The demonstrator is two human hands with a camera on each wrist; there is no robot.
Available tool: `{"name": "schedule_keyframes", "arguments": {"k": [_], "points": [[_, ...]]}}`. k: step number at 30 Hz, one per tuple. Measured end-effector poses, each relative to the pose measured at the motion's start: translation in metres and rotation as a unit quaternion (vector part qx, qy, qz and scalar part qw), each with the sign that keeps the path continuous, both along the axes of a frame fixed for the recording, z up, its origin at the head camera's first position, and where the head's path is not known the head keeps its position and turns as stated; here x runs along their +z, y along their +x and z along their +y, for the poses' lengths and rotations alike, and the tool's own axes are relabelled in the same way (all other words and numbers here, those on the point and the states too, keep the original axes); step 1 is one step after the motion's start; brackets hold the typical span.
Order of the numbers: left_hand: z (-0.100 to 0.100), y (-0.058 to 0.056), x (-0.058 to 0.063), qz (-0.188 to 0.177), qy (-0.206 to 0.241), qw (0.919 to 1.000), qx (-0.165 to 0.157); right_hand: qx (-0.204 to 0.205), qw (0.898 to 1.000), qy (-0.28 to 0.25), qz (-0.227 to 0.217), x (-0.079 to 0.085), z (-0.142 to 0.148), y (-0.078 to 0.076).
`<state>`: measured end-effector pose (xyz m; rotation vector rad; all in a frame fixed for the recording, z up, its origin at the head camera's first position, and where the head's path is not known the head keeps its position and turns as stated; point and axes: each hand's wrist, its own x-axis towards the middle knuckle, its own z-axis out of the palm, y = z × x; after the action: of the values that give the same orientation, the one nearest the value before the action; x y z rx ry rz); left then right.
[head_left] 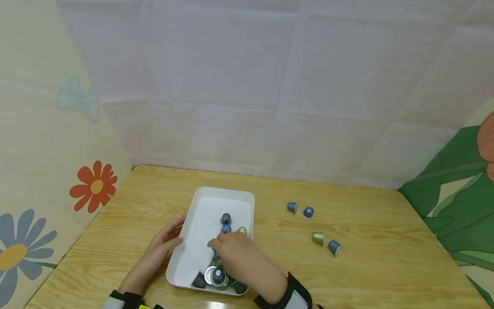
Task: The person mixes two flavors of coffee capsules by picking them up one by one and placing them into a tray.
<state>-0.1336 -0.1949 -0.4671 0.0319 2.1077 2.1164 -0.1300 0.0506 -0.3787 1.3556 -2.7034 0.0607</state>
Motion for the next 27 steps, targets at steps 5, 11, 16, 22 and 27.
{"name": "schedule_keyframes", "arguments": {"k": [5,11,16,22,27], "points": [[0.0004,-0.0006,-0.0001,0.011,-0.002,0.9999,-0.002,0.003,1.000,0.000,0.007,-0.0016,-0.0007,-0.0001],[0.0004,-0.0008,-0.0001,0.012,0.003,0.9999,-0.003,0.001,1.000,0.003,0.011,-0.0017,-0.0007,0.0001],[0.0000,-0.0012,-0.0005,0.010,0.009,0.9999,-0.004,-0.002,1.000,-0.007,0.006,-0.0014,-0.0001,-0.0006],[-0.0003,0.0000,-0.0008,0.014,0.007,0.9999,-0.002,-0.013,1.000,-0.006,-0.013,0.0025,0.0018,-0.0003],[0.0005,0.0003,-0.0005,0.015,0.010,0.9998,-0.001,-0.031,0.999,-0.002,-0.037,0.0071,0.0067,-0.0025]]}}
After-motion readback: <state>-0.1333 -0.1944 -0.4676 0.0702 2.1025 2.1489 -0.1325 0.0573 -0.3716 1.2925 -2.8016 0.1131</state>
